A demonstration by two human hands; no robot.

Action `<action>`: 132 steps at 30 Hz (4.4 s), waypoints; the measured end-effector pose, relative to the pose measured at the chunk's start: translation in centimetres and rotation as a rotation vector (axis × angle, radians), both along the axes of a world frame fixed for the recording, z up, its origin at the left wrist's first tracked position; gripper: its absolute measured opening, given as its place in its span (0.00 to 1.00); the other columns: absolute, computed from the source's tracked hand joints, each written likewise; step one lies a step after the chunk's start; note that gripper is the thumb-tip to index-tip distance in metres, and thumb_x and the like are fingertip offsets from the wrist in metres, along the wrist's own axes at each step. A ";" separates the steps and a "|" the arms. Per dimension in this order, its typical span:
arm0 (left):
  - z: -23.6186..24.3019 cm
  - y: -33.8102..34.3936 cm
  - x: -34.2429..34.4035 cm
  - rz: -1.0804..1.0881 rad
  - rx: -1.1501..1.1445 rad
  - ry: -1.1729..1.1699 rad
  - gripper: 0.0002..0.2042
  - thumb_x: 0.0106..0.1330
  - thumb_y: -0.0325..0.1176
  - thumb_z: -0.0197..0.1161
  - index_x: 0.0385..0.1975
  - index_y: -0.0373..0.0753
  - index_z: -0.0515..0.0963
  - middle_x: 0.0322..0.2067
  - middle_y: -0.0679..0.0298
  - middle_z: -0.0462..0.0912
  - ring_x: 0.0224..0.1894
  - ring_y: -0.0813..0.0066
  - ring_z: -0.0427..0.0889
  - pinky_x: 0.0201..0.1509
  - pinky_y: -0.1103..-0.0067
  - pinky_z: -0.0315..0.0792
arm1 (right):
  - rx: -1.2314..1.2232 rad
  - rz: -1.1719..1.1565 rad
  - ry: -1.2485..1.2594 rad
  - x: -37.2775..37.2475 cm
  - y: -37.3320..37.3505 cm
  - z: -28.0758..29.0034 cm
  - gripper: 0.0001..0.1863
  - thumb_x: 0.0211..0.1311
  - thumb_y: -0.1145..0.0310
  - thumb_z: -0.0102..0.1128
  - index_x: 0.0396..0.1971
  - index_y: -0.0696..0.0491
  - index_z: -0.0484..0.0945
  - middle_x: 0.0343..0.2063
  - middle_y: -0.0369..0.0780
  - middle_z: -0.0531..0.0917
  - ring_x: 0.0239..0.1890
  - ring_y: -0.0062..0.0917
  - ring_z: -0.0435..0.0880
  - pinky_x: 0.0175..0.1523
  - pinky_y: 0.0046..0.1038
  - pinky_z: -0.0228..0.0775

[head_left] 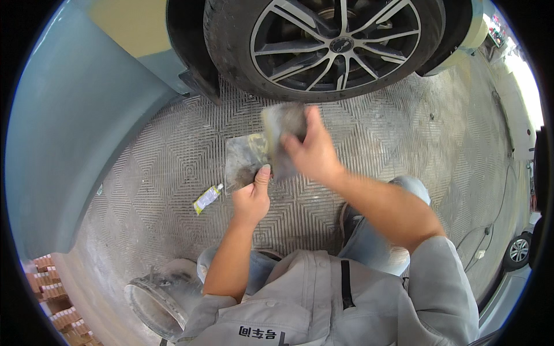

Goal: The person applies body filler to a car's rear fender using a spreader. They squeeze filler from a tube onto the spreader, then rub and smooth the filler over the fender surface near the wheel arch.

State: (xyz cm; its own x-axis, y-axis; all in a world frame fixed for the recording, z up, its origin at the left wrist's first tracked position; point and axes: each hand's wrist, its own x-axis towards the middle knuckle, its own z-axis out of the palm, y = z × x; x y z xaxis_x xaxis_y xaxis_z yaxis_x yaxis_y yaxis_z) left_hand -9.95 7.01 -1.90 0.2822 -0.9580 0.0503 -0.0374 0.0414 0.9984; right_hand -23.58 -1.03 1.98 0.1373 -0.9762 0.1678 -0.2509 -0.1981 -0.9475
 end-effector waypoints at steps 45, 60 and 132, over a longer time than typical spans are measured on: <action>0.2 0.7 -0.3 -0.169 0.350 -0.078 0.19 0.70 0.39 0.52 0.53 0.31 0.69 0.47 0.61 0.75 0.51 0.72 0.72 0.55 0.75 0.66 | 0.151 0.163 -0.021 -0.6 1.6 -1.1 0.24 0.53 0.73 0.58 0.46 0.58 0.56 0.30 0.54 0.79 0.34 0.48 0.81 0.39 0.39 0.73; -0.5 0.2 -0.8 -0.158 -0.010 0.353 0.14 0.70 0.31 0.49 0.46 0.25 0.71 0.44 0.53 0.75 0.43 0.67 0.78 0.46 0.69 0.80 | 0.076 -0.066 -0.100 -1.2 -0.7 -1.0 0.23 0.54 0.74 0.58 0.47 0.62 0.58 0.35 0.53 0.78 0.38 0.41 0.81 0.44 0.36 0.72; 0.6 0.1 -0.2 -0.206 0.351 -0.086 0.18 0.71 0.35 0.51 0.53 0.28 0.69 0.51 0.61 0.73 0.50 0.74 0.73 0.57 0.79 0.65 | 0.066 0.076 0.038 -1.5 0.7 -0.1 0.23 0.53 0.73 0.56 0.45 0.62 0.57 0.31 0.59 0.77 0.37 0.54 0.78 0.42 0.41 0.71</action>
